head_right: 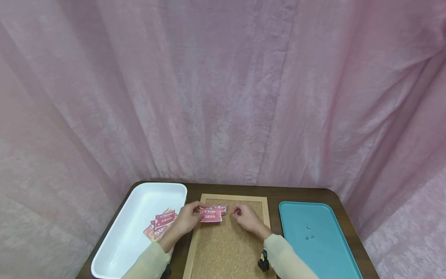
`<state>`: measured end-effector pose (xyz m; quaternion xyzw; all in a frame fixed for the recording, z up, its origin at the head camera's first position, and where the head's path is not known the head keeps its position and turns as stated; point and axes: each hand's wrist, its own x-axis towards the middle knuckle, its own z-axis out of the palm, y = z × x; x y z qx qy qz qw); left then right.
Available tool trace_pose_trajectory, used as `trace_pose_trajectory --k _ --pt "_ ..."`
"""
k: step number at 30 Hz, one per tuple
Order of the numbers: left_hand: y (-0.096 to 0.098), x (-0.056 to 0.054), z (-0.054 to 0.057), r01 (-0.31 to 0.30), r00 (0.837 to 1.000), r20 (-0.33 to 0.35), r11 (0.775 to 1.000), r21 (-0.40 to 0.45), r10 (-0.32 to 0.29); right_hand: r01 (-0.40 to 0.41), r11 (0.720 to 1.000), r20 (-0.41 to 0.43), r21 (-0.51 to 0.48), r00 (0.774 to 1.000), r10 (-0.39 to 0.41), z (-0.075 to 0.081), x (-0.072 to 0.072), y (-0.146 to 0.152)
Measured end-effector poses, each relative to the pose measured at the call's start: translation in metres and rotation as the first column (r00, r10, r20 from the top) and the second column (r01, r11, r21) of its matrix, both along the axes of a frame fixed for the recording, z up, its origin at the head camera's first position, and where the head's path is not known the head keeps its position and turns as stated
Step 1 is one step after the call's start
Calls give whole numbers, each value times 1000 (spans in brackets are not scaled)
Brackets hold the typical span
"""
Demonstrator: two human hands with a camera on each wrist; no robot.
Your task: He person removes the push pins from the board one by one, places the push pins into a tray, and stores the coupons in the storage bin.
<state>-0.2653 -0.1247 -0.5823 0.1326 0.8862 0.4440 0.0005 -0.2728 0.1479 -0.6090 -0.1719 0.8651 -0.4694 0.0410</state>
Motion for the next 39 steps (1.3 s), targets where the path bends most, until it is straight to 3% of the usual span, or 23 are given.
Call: trace_pose_trajectory --k 12,26,30,35,39 --pt "-18 -2 13 -26 1000 0 999 21 26 16 1000 -14 17 1000 -16 -1 -2 19" --pt "-29 1 14 -53 998 -21 998 27 53 8 1000 -15 26 1000 -7 0 -2 42" --pt "-35 5 14 -72 997 -8 997 36 72 26 999 -9 31 1000 -25 1 -2 47" --pt "-43 6 11 -84 996 -40 995 44 86 51 997 -12 52 999 -51 1 1 53" --pt "-49 7 10 -115 993 -15 991 66 116 49 997 -3 61 999 -49 0 5 58"
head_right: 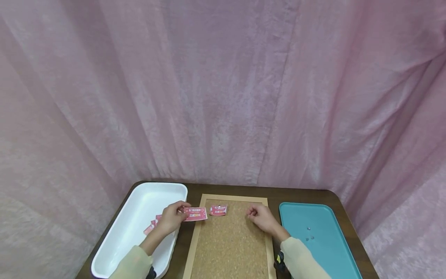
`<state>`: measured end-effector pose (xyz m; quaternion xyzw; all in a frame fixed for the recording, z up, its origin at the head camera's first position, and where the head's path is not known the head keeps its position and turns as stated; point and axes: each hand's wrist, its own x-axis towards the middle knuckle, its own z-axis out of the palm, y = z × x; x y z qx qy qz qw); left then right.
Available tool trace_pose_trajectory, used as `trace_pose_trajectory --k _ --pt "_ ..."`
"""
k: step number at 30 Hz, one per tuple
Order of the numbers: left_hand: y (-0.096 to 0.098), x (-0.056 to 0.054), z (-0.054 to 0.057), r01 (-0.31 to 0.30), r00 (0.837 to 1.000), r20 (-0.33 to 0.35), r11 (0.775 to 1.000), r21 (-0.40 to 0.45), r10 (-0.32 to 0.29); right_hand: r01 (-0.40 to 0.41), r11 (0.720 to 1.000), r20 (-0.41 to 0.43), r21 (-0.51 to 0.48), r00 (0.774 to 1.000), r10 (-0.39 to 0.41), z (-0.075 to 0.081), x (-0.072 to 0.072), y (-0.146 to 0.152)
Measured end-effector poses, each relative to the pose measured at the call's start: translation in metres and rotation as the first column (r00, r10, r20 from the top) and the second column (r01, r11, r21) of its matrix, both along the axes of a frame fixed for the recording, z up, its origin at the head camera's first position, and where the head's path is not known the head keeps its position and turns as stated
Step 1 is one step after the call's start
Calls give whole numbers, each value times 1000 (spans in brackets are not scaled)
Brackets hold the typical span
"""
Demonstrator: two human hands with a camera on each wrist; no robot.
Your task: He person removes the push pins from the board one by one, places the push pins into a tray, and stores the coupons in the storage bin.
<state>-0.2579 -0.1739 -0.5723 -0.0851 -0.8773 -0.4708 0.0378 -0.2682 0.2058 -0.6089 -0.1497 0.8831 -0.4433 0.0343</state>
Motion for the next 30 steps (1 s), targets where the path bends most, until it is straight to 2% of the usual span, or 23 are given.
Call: trace_pose_trajectory --k 6,13,22,30 --pt "-6 2 1 -21 999 28 1000 13 21 16 1000 16 -4 1000 -16 0 2 8" --pt "-11 2 3 -36 999 31 999 23 35 18 1000 -3 -10 1000 -18 2 2 15" --pt "-22 -1 2 -75 996 40 996 -40 76 39 999 1 4 999 -39 2 1 26" --pt "-29 0 2 -94 994 49 995 -44 96 28 999 -7 20 1000 -28 0 3 39"
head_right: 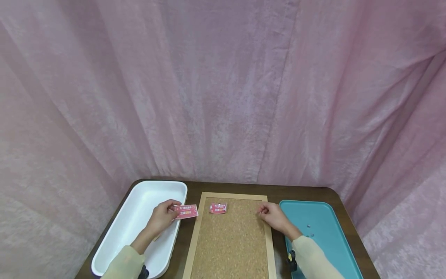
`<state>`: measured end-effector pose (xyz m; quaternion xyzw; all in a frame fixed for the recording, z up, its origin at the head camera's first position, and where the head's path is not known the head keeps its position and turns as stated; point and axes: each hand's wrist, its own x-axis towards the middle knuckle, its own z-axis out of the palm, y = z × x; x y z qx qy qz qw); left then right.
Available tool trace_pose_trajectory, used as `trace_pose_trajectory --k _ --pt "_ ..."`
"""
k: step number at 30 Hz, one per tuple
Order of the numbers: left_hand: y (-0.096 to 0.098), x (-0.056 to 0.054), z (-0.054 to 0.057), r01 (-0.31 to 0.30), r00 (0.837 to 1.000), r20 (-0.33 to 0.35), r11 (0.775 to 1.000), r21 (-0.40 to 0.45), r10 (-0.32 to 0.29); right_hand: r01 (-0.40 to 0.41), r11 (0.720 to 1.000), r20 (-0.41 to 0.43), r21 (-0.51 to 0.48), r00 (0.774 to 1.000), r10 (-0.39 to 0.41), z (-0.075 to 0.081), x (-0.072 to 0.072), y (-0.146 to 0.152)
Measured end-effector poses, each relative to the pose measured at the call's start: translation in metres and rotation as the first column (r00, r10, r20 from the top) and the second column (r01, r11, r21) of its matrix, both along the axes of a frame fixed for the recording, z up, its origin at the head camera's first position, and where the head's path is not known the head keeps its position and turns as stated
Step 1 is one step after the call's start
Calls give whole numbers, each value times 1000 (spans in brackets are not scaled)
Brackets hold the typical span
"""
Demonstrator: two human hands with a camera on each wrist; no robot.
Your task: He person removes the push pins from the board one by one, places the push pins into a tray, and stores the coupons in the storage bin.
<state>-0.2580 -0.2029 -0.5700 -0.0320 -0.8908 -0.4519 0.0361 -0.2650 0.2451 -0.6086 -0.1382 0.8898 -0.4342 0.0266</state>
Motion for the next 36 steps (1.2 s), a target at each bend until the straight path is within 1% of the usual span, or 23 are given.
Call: trace_pose_trajectory --k 4,11,18,22,27,29,33,36 --pt "-1 0 1 -10 1000 22 1000 8 10 12 1000 9 13 1000 -12 2 1 5" --pt "-1 -1 2 -46 996 83 998 53 41 28 1000 38 -4 999 -28 4 4 10" --pt "-3 -1 0 -54 995 90 996 70 47 5 1000 33 8 999 -5 1 10 20" --pt "-6 0 -2 -59 995 81 996 70 54 -6 1000 33 16 999 6 0 12 24" --pt "-8 2 -2 -56 995 87 995 88 48 0 1000 27 29 1000 -1 -1 13 29" --pt "-10 2 -2 -53 996 81 996 72 47 4 999 27 33 1000 -5 -1 13 30" --pt "-15 -1 -2 -47 998 37 999 11 47 22 999 39 40 999 -23 0 14 33" --pt "-19 -2 -4 -46 998 31 999 -25 46 37 998 50 51 998 -40 1 15 35"
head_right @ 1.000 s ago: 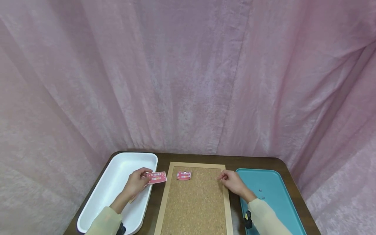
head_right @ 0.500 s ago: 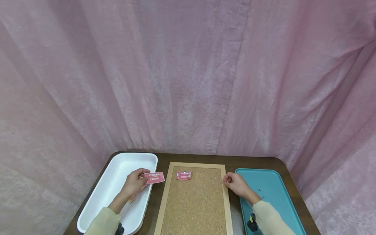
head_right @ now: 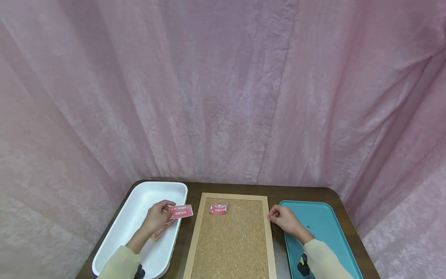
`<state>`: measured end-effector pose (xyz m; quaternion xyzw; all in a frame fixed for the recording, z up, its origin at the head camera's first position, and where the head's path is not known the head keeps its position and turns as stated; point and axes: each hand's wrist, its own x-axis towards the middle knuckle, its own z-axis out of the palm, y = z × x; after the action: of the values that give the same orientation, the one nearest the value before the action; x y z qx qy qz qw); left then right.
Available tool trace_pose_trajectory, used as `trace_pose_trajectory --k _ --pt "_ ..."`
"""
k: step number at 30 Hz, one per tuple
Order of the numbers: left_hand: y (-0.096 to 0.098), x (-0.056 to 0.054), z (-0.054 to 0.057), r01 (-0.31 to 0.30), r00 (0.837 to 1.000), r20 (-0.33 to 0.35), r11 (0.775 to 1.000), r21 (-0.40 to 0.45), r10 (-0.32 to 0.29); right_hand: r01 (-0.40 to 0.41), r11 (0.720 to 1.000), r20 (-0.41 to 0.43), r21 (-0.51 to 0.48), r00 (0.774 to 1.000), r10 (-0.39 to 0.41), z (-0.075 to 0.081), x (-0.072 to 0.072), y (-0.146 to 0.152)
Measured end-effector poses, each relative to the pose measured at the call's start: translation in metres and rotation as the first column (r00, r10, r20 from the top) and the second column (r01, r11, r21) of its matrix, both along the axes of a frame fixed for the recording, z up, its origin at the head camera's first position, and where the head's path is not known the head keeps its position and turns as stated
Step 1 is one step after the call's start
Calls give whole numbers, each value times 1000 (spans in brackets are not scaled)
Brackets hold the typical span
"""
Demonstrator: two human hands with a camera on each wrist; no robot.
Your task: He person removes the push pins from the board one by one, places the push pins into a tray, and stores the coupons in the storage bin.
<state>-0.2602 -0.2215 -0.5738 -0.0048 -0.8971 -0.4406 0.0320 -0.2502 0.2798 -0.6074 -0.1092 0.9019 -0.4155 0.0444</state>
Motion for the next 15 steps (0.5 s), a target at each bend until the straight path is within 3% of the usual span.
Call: trace_pose_trajectory --k 11,15 --pt "-10 0 -1 -34 998 59 999 -17 35 11 1000 0 -7 1000 -11 -3 7 13" --pt "-15 0 1 -38 998 51 998 -42 40 27 1000 -15 -2 1000 -27 -5 8 20"
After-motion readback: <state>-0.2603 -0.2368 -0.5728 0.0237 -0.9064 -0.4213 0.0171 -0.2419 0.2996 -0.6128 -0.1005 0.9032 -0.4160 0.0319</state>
